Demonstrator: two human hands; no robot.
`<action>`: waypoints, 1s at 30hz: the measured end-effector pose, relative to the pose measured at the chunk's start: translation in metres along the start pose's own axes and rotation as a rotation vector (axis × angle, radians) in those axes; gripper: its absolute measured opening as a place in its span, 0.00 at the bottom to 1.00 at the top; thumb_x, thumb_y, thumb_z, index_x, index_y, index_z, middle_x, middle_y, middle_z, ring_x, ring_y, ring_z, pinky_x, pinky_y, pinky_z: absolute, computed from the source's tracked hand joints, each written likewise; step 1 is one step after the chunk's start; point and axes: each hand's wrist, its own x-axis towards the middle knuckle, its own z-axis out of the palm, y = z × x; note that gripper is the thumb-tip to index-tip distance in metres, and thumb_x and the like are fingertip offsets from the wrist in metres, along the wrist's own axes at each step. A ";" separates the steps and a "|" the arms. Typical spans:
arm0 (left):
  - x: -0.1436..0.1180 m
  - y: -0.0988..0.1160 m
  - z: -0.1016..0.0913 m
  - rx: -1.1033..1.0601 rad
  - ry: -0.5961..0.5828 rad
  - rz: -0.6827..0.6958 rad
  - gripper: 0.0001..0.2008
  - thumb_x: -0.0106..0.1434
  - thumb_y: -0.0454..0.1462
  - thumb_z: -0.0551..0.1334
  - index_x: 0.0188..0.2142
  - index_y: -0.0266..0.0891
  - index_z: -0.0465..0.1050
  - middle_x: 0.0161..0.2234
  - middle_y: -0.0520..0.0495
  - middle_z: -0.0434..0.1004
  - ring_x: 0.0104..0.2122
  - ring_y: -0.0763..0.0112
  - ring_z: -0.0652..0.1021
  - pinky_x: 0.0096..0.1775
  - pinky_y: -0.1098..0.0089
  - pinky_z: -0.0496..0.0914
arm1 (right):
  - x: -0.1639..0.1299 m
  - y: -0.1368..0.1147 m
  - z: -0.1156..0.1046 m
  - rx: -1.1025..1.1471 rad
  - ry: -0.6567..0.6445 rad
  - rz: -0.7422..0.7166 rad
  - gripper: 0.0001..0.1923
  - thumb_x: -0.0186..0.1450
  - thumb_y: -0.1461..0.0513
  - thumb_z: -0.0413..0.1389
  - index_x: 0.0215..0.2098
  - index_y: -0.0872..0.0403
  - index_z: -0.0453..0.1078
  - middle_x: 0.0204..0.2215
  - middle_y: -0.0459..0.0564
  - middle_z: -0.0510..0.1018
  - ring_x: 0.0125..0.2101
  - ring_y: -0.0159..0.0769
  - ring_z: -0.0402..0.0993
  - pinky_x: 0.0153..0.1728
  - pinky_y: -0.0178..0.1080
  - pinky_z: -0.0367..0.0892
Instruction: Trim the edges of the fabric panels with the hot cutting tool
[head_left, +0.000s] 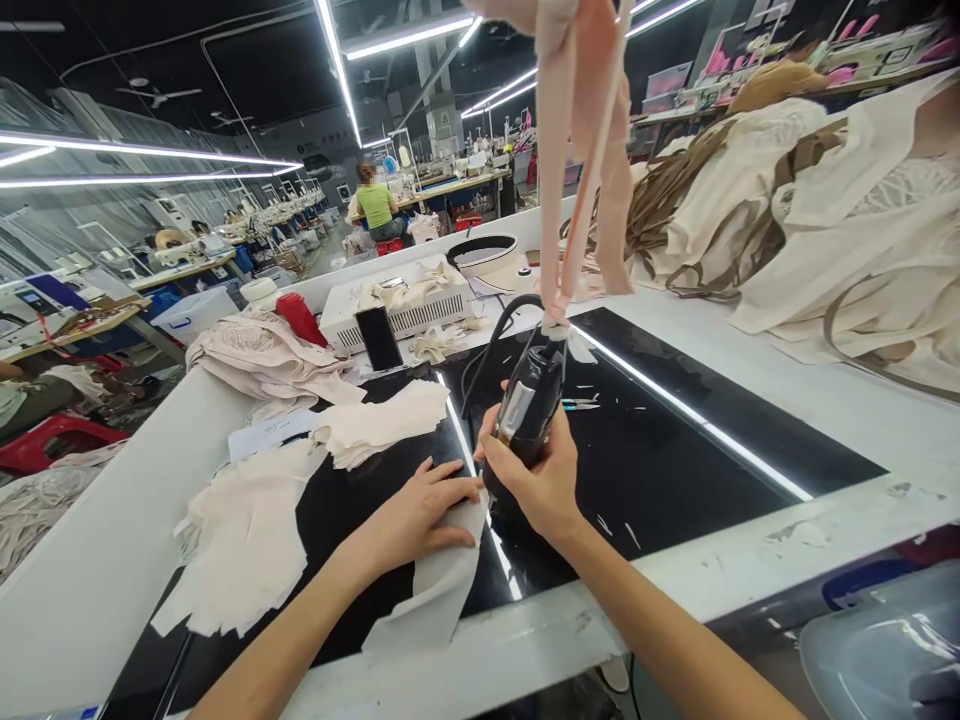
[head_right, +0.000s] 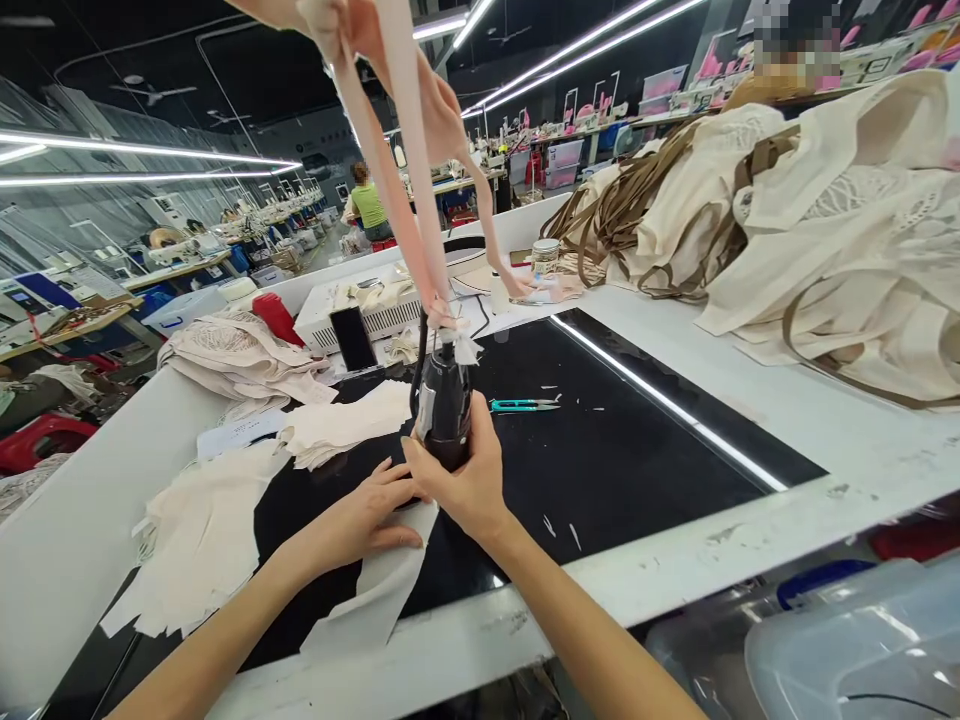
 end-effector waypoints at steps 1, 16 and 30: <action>-0.001 0.000 0.000 0.004 -0.001 -0.007 0.20 0.72 0.41 0.78 0.59 0.45 0.77 0.68 0.38 0.79 0.77 0.45 0.70 0.77 0.25 0.54 | 0.000 0.001 0.001 -0.001 -0.002 0.003 0.21 0.64 0.55 0.71 0.48 0.45 0.69 0.33 0.40 0.78 0.28 0.34 0.76 0.31 0.40 0.77; -0.009 -0.006 0.005 0.043 0.037 0.016 0.28 0.72 0.41 0.78 0.68 0.47 0.76 0.71 0.38 0.78 0.77 0.45 0.68 0.78 0.26 0.50 | -0.002 0.008 0.020 0.001 -0.039 -0.003 0.19 0.62 0.55 0.71 0.46 0.45 0.69 0.32 0.40 0.75 0.30 0.35 0.72 0.32 0.40 0.77; -0.008 -0.004 0.002 0.039 0.017 -0.023 0.17 0.73 0.44 0.77 0.56 0.47 0.78 0.66 0.41 0.82 0.75 0.45 0.71 0.76 0.22 0.52 | -0.001 0.013 0.011 -0.011 0.011 -0.020 0.22 0.65 0.54 0.70 0.53 0.45 0.69 0.34 0.41 0.76 0.30 0.35 0.73 0.33 0.40 0.77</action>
